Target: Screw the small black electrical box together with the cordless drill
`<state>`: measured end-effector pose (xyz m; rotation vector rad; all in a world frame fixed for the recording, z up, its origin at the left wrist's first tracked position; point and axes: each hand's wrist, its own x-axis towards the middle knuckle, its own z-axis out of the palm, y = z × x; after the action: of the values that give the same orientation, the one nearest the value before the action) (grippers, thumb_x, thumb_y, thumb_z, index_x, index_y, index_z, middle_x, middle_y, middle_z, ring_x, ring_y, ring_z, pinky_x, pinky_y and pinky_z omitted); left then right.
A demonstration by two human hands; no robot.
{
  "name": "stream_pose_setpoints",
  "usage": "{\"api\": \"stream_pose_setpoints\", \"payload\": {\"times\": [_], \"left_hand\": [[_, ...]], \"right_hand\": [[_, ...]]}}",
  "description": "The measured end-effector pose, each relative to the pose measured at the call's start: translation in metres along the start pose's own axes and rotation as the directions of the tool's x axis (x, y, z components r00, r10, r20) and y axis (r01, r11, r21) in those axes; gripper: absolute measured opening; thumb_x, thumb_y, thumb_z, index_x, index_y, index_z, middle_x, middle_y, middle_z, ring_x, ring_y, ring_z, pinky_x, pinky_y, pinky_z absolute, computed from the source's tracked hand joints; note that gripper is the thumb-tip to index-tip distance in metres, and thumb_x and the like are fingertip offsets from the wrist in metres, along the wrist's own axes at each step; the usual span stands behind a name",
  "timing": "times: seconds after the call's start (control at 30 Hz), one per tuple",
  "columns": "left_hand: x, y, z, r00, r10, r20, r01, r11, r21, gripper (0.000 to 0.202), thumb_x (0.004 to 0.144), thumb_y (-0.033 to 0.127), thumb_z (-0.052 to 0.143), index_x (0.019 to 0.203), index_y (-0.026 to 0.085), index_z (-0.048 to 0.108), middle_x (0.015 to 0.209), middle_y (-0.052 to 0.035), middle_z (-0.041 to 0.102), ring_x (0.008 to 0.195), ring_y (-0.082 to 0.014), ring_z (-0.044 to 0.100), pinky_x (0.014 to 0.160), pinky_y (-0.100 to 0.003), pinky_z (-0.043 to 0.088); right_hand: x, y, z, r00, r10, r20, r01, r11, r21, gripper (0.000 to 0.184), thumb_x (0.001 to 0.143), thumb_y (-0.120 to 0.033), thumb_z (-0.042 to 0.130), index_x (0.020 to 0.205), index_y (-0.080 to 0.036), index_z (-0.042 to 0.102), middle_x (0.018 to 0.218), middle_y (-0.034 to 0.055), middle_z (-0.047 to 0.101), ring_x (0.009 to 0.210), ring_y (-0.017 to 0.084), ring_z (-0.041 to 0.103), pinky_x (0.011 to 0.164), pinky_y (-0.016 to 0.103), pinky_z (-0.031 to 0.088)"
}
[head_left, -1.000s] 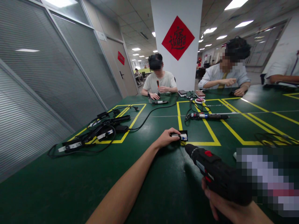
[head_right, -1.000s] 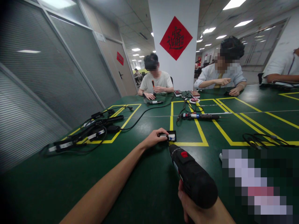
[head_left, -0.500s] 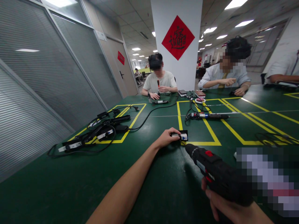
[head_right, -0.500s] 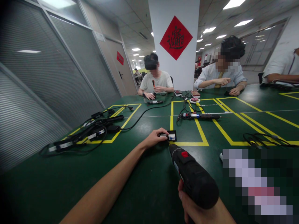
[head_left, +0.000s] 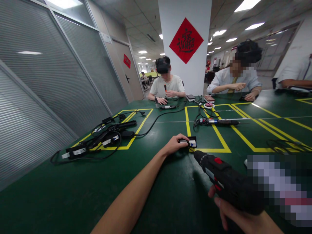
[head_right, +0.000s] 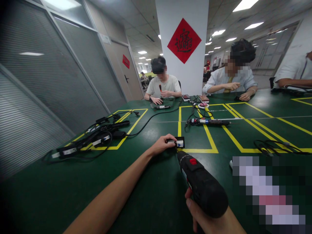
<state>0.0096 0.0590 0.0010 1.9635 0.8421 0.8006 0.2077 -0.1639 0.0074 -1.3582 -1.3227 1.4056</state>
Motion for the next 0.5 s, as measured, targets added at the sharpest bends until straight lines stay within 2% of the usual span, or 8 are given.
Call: {"api": "stream_pose_setpoints", "payload": {"times": [0.1,0.23,0.3,0.43,0.5], "left_hand": [[-0.0001,0.0009,0.0001,1.000,-0.001,-0.005,0.001,1.000,0.008,0.028,0.072,0.028,0.061,0.097,0.016,0.063,0.100,-0.0040,0.056,0.087,-0.0141,0.053,0.078,-0.025,0.040],[-0.0004,0.0024,0.0004,1.000,0.000,-0.012,0.001,1.000,0.029,0.027,0.073,0.030,0.060,0.096,0.017,0.063,0.099,-0.0039,0.057,0.087,-0.0143,0.053,0.077,-0.025,0.040],[-0.0006,0.0024,0.0008,1.000,0.006,-0.014,-0.005,1.000,0.026,0.028,0.073,0.032,0.060,0.095,0.017,0.063,0.099,-0.0041,0.057,0.087,-0.0144,0.053,0.076,-0.024,0.040],[-0.0004,0.0008,0.0016,0.999,0.005,-0.037,-0.004,1.000,0.012,0.028,0.073,0.034,0.060,0.094,0.016,0.064,0.098,-0.0046,0.058,0.086,-0.0146,0.054,0.077,-0.025,0.041],[0.0000,-0.0004,0.0018,0.999,0.006,-0.040,-0.006,1.000,0.011,0.028,0.073,0.034,0.060,0.094,0.016,0.064,0.098,-0.0048,0.059,0.087,-0.0147,0.054,0.078,-0.025,0.041]], "right_hand": [[-0.0019,-0.0012,0.0010,0.999,-0.029,0.015,0.030,0.997,-0.070,0.053,0.081,-0.046,0.049,0.122,-0.026,0.022,0.101,0.0108,0.060,0.040,0.013,0.056,0.041,0.032,0.048],[-0.0030,-0.0019,0.0024,1.000,0.022,-0.019,-0.023,0.996,-0.085,0.049,0.077,-0.053,0.053,0.113,-0.022,0.040,0.098,0.0085,0.063,0.040,0.012,0.055,0.041,0.029,0.045],[-0.0025,-0.0006,0.0018,0.997,0.079,-0.005,-0.080,0.995,-0.057,0.052,0.075,-0.057,0.054,0.111,-0.022,0.043,0.098,0.0082,0.065,0.041,0.012,0.056,0.042,0.028,0.044],[-0.0021,-0.0023,-0.0013,0.988,0.142,0.068,-0.139,0.990,-0.037,0.061,0.074,-0.059,0.055,0.116,-0.018,0.039,0.100,0.0123,0.065,0.043,0.014,0.059,0.046,0.030,0.046],[-0.0031,-0.0084,-0.0025,0.980,0.154,0.122,-0.154,0.988,-0.014,0.068,0.074,-0.058,0.055,0.122,-0.016,0.032,0.094,0.0122,0.068,0.046,0.017,0.062,0.048,0.032,0.049]]}}
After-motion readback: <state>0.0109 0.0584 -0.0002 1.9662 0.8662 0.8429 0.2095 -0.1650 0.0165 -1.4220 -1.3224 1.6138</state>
